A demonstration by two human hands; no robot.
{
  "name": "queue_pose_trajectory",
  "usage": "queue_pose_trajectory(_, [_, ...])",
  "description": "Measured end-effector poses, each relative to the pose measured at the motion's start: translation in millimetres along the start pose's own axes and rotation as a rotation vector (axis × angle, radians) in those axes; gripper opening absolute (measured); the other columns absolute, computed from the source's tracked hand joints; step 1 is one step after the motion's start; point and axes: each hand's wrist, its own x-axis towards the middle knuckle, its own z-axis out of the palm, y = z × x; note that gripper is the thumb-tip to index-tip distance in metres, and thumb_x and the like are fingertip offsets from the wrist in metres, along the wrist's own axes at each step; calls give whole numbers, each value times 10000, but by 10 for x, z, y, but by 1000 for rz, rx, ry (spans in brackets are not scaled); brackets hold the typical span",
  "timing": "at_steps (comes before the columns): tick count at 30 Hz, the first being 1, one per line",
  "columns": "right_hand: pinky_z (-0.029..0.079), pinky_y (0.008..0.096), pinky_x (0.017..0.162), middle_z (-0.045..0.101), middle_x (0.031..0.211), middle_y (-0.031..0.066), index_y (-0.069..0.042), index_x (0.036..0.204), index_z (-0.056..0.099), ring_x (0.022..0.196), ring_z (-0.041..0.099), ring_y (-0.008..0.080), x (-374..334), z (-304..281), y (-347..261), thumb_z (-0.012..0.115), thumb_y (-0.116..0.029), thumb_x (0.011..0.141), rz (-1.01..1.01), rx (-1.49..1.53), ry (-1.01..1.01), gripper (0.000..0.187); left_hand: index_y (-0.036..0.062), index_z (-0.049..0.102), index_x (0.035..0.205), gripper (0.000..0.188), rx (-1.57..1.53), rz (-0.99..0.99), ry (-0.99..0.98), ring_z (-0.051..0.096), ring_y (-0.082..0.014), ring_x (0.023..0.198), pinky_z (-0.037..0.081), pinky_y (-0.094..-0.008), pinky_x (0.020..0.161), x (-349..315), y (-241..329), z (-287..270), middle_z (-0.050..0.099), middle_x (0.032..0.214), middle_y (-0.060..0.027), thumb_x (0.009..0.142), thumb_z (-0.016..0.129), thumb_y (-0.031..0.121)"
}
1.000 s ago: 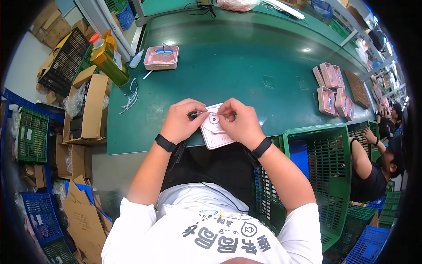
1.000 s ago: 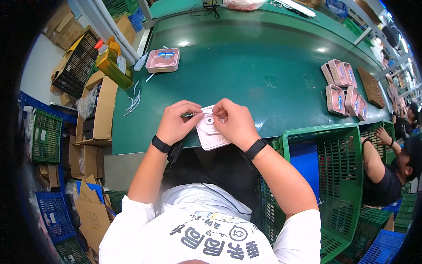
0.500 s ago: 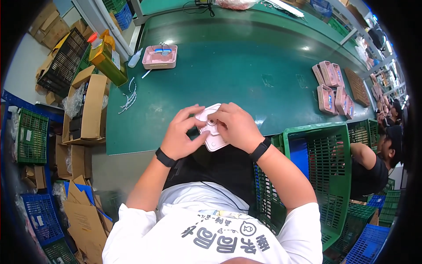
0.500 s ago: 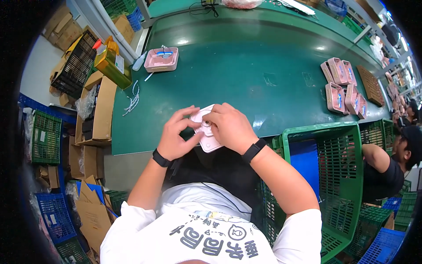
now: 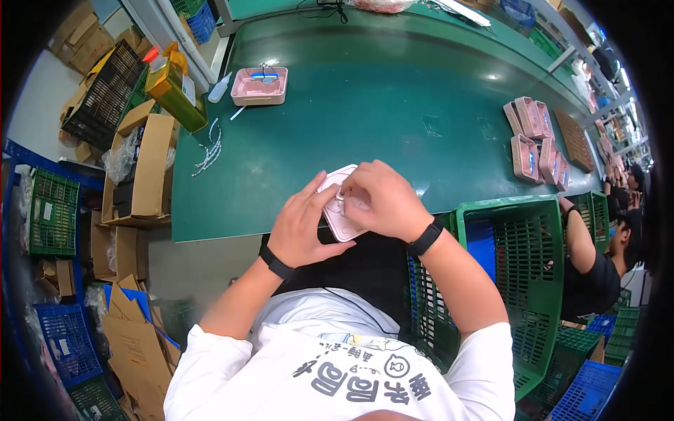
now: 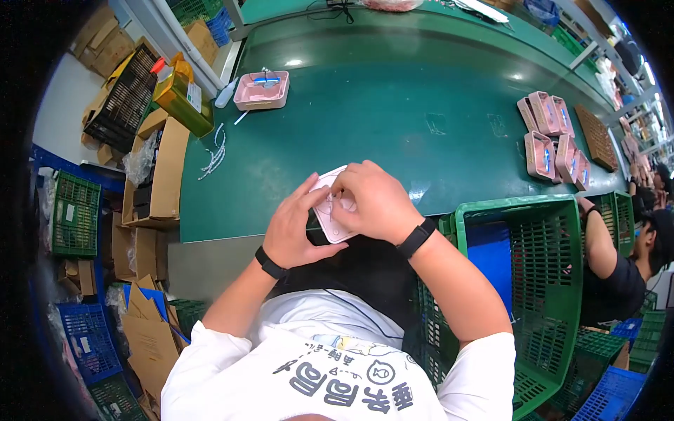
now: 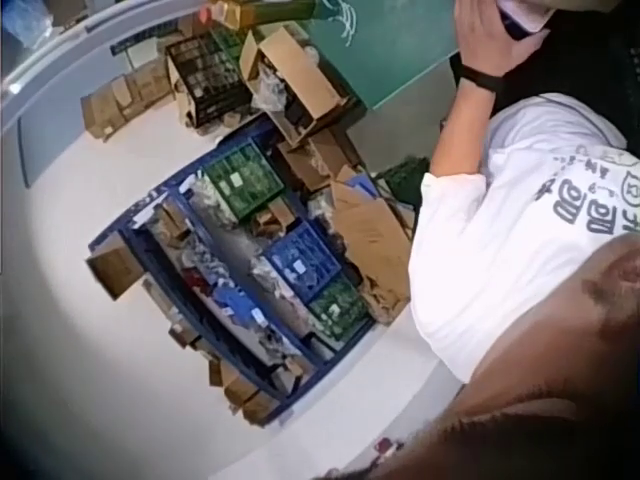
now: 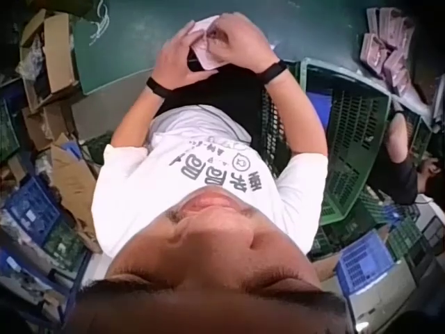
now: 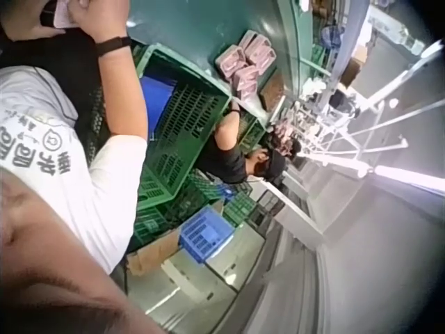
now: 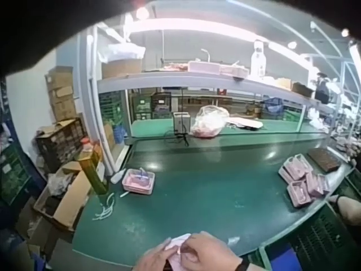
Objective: The person picks up a pink plastic casing and places it on the table to insert a white component and a small black part. They then thread a white wire through the assembly and place the completed unit into a green crate.
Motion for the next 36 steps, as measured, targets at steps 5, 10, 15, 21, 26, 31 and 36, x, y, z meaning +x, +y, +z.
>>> queue_pose_trajectory(5, [586, 440, 893, 699, 1082, 137, -62, 913, 822, 1088, 661, 354, -54, 145, -108, 880, -209, 848, 75, 21, 70, 170, 77, 505, 1652, 1087, 6, 94, -63, 613, -448, 1510, 502, -553, 1221, 66, -149, -110, 609, 1655, -244, 755, 1046, 366])
queue_pose_trajectory(10, [591, 451, 899, 668, 1055, 146, -65, 798, 822, 1045, 655, 337, -23, 290, -73, 907, -258, 827, 213, -25, 152, 213, 72, 467, 1686, 1090, -60, 103, -91, 599, -433, 1533, 484, -557, 1238, 48, -161, -81, 594, 1671, -242, 787, 1017, 352])
queue_pose_trajectory(15, [607, 424, 800, 719, 935, 141, -45, 778, 831, 883, 705, 284, 133, 137, -12, 943, -279, 791, 346, 0, 50, 260, 60, 427, 1714, 1098, -71, 162, -111, 573, -405, 1570, 443, -569, 1279, 110, -188, -117, 573, 1702, -212, 813, 995, 327])
queue_pose_trajectory(21, [624, 405, 715, 805, 781, 135, -73, 786, 857, 717, 778, 292, 219, -190, 36, 925, -327, 753, 603, 141, -267, 265, 53, 411, 1733, 1098, -70, 173, -158, 539, -383, 1608, 427, -576, 1290, 120, -190, -94, 568, 1719, -182, 829, 978, 311])
queue_pose_trajectory(26, [590, 374, 646, 769, 708, 132, -6, 784, 834, 643, 732, 213, 173, -248, 83, 936, -268, 754, 516, 211, -275, 283, 44, 471, 1707, 1068, -50, 173, -173, 552, -422, 1591, 421, -564, 1303, 135, -160, -121, 559, 1728, -216, 804, 986, 292])
queue_pose_trajectory(31, [619, 408, 703, 790, 788, 154, -26, 790, 836, 724, 775, 277, 75, -191, 3, 909, -246, 725, 403, 124, -220, 241, 70, 515, 1694, 1045, -64, 120, -209, 542, -420, 1603, 433, -554, 1299, 161, -116, -163, 586, 1713, -195, 791, 993, 291])
queue_pose_trajectory(36, [636, 448, 794, 789, 898, 164, -46, 791, 827, 850, 788, 353, 79, -222, -65, 889, -243, 690, 383, -7, -196, 230, 86, 578, 1650, 969, -48, 132, -296, 523, -409, 1627, 460, -549, 1293, 246, -149, -253, 616, 1700, -149, 798, 993, 284])
